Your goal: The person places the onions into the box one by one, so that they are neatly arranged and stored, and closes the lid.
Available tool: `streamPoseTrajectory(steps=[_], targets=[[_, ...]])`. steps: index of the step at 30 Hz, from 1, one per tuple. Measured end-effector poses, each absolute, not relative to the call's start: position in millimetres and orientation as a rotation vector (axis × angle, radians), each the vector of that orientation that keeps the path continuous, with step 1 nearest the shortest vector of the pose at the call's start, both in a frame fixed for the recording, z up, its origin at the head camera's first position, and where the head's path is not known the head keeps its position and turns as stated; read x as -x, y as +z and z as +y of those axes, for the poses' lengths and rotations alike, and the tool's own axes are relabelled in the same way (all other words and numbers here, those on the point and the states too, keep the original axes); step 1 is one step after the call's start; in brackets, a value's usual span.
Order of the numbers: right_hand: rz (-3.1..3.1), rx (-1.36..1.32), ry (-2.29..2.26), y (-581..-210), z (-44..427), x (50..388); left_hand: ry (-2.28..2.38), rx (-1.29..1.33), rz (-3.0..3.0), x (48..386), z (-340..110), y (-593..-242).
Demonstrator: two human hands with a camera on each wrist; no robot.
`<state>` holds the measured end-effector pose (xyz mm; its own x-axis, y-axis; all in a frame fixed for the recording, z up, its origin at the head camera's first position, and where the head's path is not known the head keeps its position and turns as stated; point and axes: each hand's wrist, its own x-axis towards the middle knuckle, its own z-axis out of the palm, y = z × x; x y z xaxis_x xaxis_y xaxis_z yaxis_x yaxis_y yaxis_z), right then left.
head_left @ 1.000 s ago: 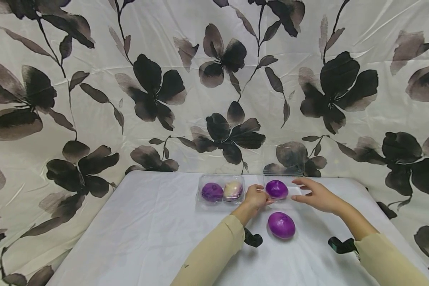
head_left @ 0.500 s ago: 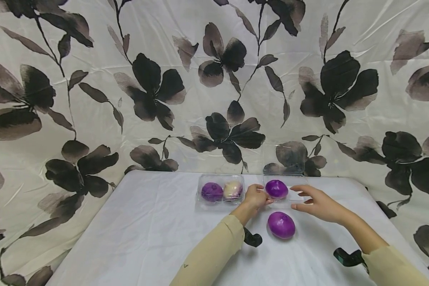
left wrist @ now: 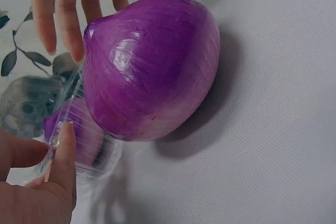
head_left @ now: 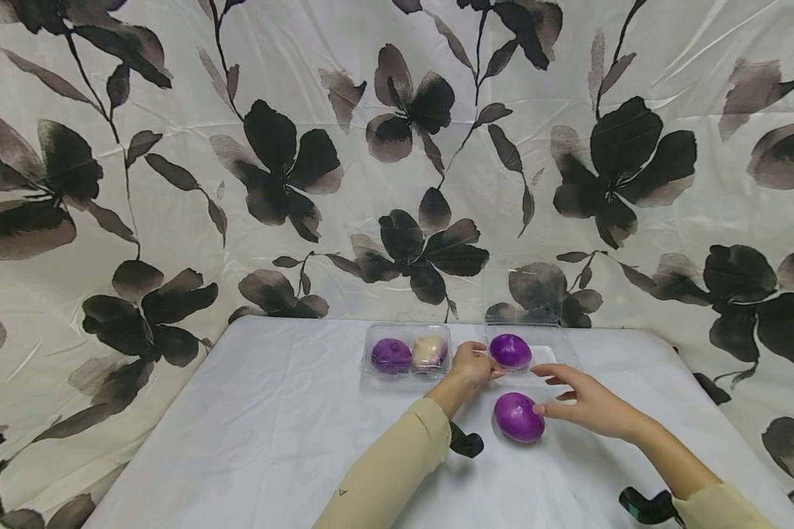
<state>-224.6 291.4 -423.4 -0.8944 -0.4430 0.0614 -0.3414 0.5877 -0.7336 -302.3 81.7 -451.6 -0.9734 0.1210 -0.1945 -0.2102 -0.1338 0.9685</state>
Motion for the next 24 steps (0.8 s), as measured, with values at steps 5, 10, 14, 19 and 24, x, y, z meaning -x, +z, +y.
streamPoseTrajectory(steps=[5, 10, 14, 19, 24], targets=[[2.632, 0.695, -1.235, -430, 289, 221, 2.192, 0.104, 1.923, 303, 81, -452], [2.583, 0.731, -1.268, -436, 286, 220, 2.171, 0.11, 1.949, 304, 82, -452], [2.556, 0.746, -1.29, -442, 283, 219, 2.159, 0.106, 1.971, 303, 82, -452], [2.533, 0.714, -1.299, -449, 280, 219, 2.154, 0.106, 1.982, 303, 82, -451], [2.543, 0.709, -1.28, -453, 276, 218, 2.145, 0.114, 1.981, 302, 81, -451]])
